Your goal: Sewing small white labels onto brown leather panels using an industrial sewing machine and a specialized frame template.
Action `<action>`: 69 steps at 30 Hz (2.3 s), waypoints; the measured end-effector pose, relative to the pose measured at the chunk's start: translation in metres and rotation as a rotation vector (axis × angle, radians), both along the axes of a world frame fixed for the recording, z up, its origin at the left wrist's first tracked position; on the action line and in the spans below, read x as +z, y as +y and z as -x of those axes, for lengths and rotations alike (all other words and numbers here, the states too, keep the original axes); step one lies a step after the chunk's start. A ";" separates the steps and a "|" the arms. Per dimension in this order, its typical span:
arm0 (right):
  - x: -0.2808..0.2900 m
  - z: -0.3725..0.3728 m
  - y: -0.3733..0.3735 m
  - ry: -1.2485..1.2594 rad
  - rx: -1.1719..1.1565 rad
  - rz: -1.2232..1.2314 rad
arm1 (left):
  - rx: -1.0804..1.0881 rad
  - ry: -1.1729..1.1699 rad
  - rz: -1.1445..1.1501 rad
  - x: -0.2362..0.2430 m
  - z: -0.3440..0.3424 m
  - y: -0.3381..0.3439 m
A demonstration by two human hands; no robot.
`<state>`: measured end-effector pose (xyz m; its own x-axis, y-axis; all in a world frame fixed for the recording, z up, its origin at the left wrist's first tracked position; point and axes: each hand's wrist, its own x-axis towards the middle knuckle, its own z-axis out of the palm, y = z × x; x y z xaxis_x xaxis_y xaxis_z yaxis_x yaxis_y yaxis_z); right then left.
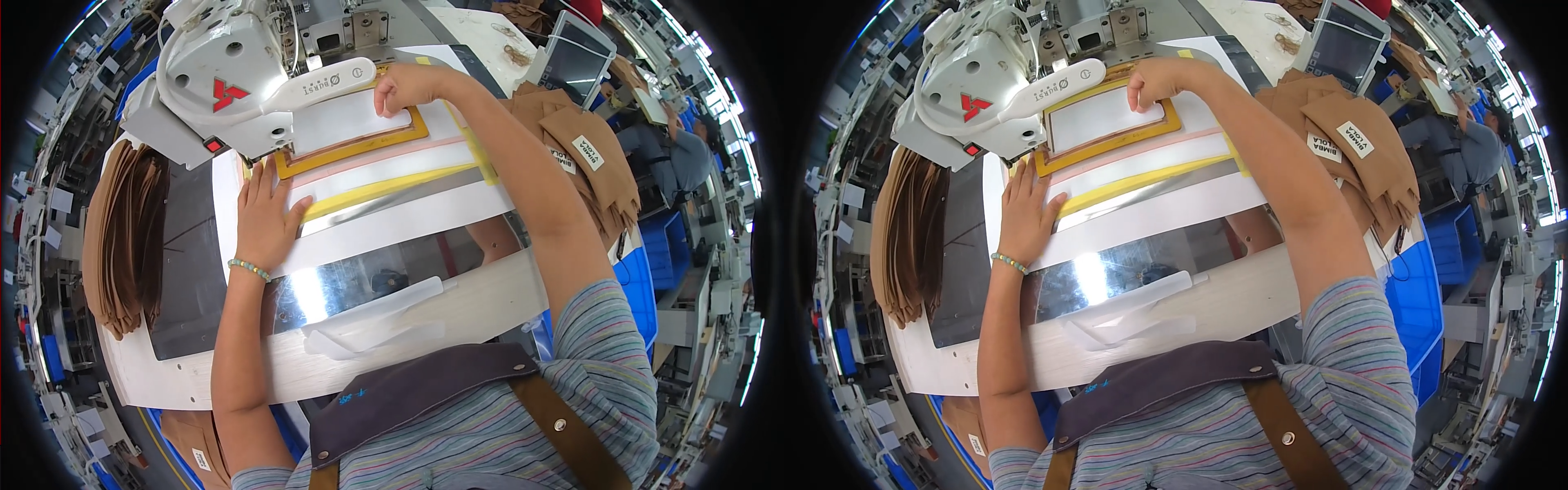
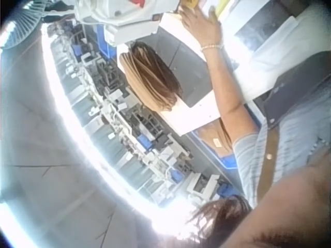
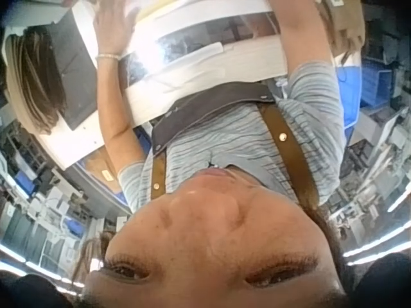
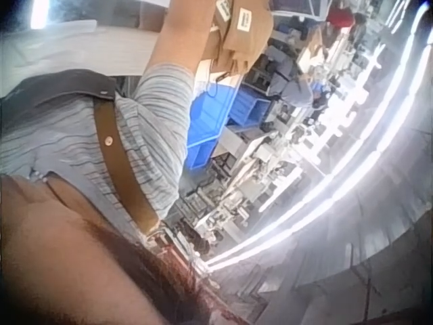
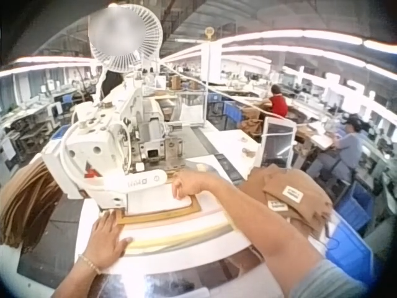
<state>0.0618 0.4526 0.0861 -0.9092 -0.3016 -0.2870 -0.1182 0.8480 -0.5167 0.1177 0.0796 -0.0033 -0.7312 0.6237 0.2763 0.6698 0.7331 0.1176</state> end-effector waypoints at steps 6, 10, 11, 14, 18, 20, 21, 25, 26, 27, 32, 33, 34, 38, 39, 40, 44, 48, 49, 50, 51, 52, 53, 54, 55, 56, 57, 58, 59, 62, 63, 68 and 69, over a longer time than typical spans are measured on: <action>-0.002 -0.007 0.001 0.038 0.048 0.051 | -0.014 0.024 0.002 0.003 -0.002 -0.002; -0.004 -0.005 0.007 0.026 0.024 -0.013 | 0.003 0.012 0.070 0.007 -0.003 0.000; -0.006 -0.004 0.010 0.011 0.008 0.007 | 0.005 0.006 0.071 0.007 -0.003 0.002; -0.006 -0.007 -0.001 -0.010 0.039 -0.092 | -0.001 0.014 0.048 0.005 -0.004 -0.002; -0.005 -0.007 -0.002 -0.009 0.029 -0.109 | 0.016 0.008 0.063 0.004 -0.003 0.000; -0.007 -0.005 -0.002 0.026 0.053 -0.164 | -0.001 0.025 0.062 0.006 -0.002 0.000; -0.005 -0.006 -0.006 0.024 0.056 -0.164 | 0.003 0.023 0.062 0.005 -0.002 -0.001; 0.001 -0.014 -0.016 0.006 0.089 -0.257 | 0.009 0.018 0.048 0.002 -0.002 -0.001; 0.002 -0.016 -0.017 -0.023 0.102 -0.281 | 0.016 0.021 0.089 0.003 -0.002 -0.001; 0.002 -0.021 -0.020 -0.024 0.105 -0.283 | 0.018 0.020 0.087 0.003 -0.002 -0.001; -0.003 -0.031 -0.041 0.207 -0.069 -0.586 | 0.005 0.023 0.065 0.003 -0.003 -0.002; -0.006 -0.030 -0.038 0.206 -0.068 -0.589 | 0.006 0.022 0.062 0.003 -0.003 -0.002; -0.009 -0.028 -0.036 0.298 -0.059 -0.570 | -0.001 0.027 0.049 0.002 -0.003 -0.001; 0.002 -0.009 -0.038 0.407 -0.105 -0.525 | 0.003 0.017 0.008 0.000 0.000 -0.003; 0.001 -0.007 -0.042 0.408 -0.098 -0.525 | 0.010 0.016 0.006 0.002 -0.001 -0.003; -0.001 -0.004 -0.046 0.434 -0.118 -0.297 | 0.012 0.007 0.015 0.003 -0.002 -0.003; -0.009 0.007 -0.081 0.215 0.024 0.403 | 0.005 -0.017 0.014 0.007 -0.004 -0.002; -0.022 0.003 -0.111 -0.113 -0.023 0.464 | -0.016 0.040 -0.048 -0.003 0.000 0.000; -0.027 0.005 -0.114 -0.112 -0.020 0.464 | -0.013 0.043 -0.048 -0.003 0.001 0.000; -0.032 0.005 -0.117 -0.079 -0.029 0.451 | -0.007 0.030 -0.035 -0.003 0.002 0.001; -0.034 0.002 -0.122 -0.049 -0.037 0.439 | 0.001 0.016 -0.020 -0.003 0.001 0.000; -0.032 -0.001 -0.120 -0.029 -0.015 0.438 | 0.001 0.017 -0.020 -0.002 0.001 0.000; -0.029 -0.006 -0.113 -0.026 -0.015 0.438 | -0.001 0.019 -0.025 -0.002 0.000 0.000; -0.023 -0.013 -0.108 0.119 0.047 0.393 | 0.003 0.020 -0.027 0.000 -0.001 -0.004; -0.014 -0.023 -0.099 0.265 0.106 0.346 | 0.005 0.022 -0.026 0.003 -0.005 -0.009; 0.008 -0.040 -0.094 0.186 0.218 0.388 | 0.016 0.014 0.001 0.008 -0.011 -0.024; 0.045 -0.066 -0.081 0.111 0.317 0.418 | 0.013 0.009 0.019 0.017 -0.017 -0.032; 0.081 -0.096 -0.063 -0.095 0.507 0.507 | -0.045 -0.120 0.023 0.047 -0.029 -0.036; 0.104 -0.120 -0.037 -0.191 0.819 0.636 | -0.113 -0.252 0.031 0.093 -0.045 -0.043; 0.141 -0.233 0.019 -0.182 1.674 1.050 | -0.693 -0.575 -0.266 0.218 -0.111 -0.092; 0.146 -0.276 -0.003 -0.134 1.803 0.936 | -1.197 -1.004 0.333 0.246 -0.114 -0.101; 0.172 -0.331 0.002 0.023 1.727 0.903 | -1.598 -0.753 -0.220 0.229 -0.214 -0.376; 0.176 -0.329 -0.002 0.051 1.675 0.927 | -1.637 -0.768 -0.238 0.223 -0.208 -0.362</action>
<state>0.3905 0.4504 0.2622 0.4311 -0.7710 0.4688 -0.4302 -0.6323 -0.6443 0.3256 -0.2828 0.2196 0.5134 0.7637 0.3914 0.3685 -0.6081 0.7031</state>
